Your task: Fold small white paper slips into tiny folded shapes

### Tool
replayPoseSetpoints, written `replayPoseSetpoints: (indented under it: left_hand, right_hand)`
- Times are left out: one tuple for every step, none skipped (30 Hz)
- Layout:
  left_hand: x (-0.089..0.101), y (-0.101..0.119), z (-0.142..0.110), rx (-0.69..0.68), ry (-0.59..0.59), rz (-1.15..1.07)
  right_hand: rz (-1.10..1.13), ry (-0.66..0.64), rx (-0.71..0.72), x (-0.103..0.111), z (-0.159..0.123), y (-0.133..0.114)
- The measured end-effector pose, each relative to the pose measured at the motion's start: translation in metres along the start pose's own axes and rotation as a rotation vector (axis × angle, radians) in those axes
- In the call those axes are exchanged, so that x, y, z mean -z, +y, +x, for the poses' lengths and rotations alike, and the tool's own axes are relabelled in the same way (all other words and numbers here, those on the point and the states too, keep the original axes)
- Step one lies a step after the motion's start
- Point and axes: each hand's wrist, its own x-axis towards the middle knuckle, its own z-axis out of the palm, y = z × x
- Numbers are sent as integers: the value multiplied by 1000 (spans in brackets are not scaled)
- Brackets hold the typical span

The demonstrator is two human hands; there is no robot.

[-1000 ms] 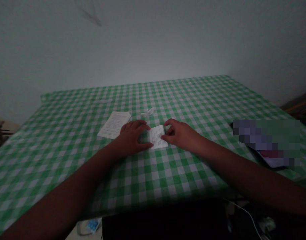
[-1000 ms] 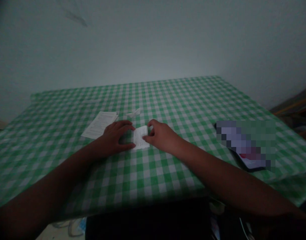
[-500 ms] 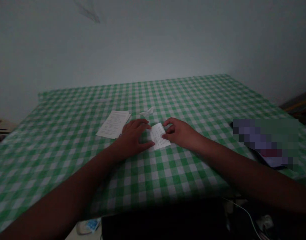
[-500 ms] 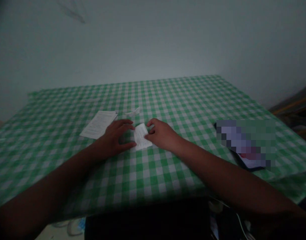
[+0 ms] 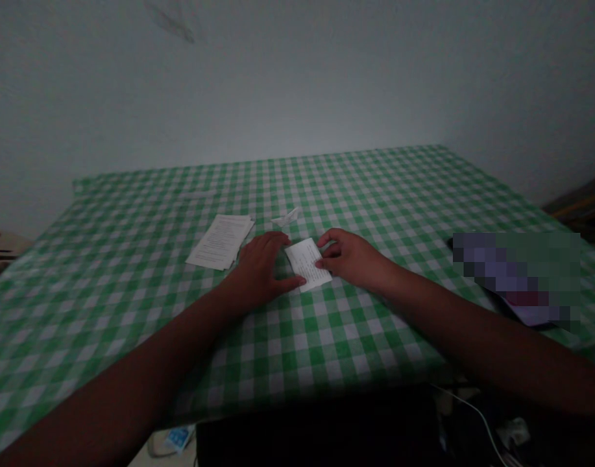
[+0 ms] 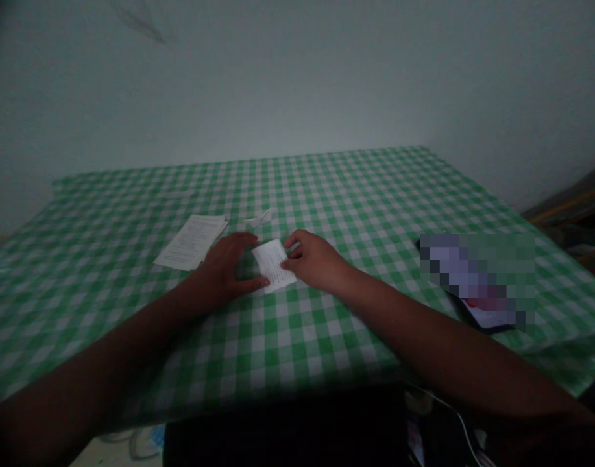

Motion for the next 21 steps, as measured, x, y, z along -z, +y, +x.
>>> replayPoseSetpoints:
  left_hand:
    - [3, 2, 1, 36, 18, -42]
    - [5, 3, 1, 78, 31, -89]
    - [8, 4, 2, 123, 52, -141]
    - [10, 5, 2, 165, 65, -197]
    - [12, 6, 2, 199, 76, -248]
    - [13, 6, 2, 226, 89, -296]
    - [13, 5, 2, 246, 98, -342]
    - [12, 5, 2, 262, 108, -384]
    - [12, 5, 2, 275, 119, -421]
    - [11, 4, 2, 287, 128, -451]
    - [11, 4, 1, 298, 139, -471]
    - [11, 5, 1, 304, 150, -473]
    - [11, 5, 0, 301, 165, -452]
    - [12, 6, 0, 286, 181, -404]
    - [14, 8, -1, 255, 199, -332]
    - [16, 10, -2, 209, 220, -243]
    - [18, 12, -3, 153, 238, -151]
    - [19, 15, -4, 95, 250, -70]
    - [21, 18, -6, 33, 249, -12]
    - [21, 21, -7, -16, 255, 22]
    - [22, 25, -9, -64, 240, 44]
  right_hand:
    - [28, 11, -3, 0, 0, -2]
    - [62, 23, -3, -1, -1, -4]
    - [102, 35, 2, -1, -1, -6]
    - [146, 41, 11, -2, -1, -7]
    - [192, 40, 22, -2, -2, -8]
    - [234, 34, 35, -2, -1, -8]
    - [269, 25, 48, -3, -1, -8]
    - [297, 16, 64, -3, -1, -8]
    - [316, 7, 84, -4, 0, -7]
    - [322, 1, 107, -4, 0, -6]
    - [310, -3, 132, -4, 0, -5]
    - [273, -2, 160, -4, 0, -4]
    - [213, 9, 192, -3, -1, -3]
    - [131, 36, 231, -2, -2, -4]
    - [36, 77, 281, -1, -4, -5]
    - [-60, 124, 344, 0, -7, -7]
    - [-150, 167, 418, 1, -10, -9]
    - [-220, 200, 503, 2, -13, -12]
    - [-275, 194, 585, 3, -16, -15]
    - [-309, 174, 657, 3, -19, -18]
    - [-326, 155, 707, 3, -21, -21]
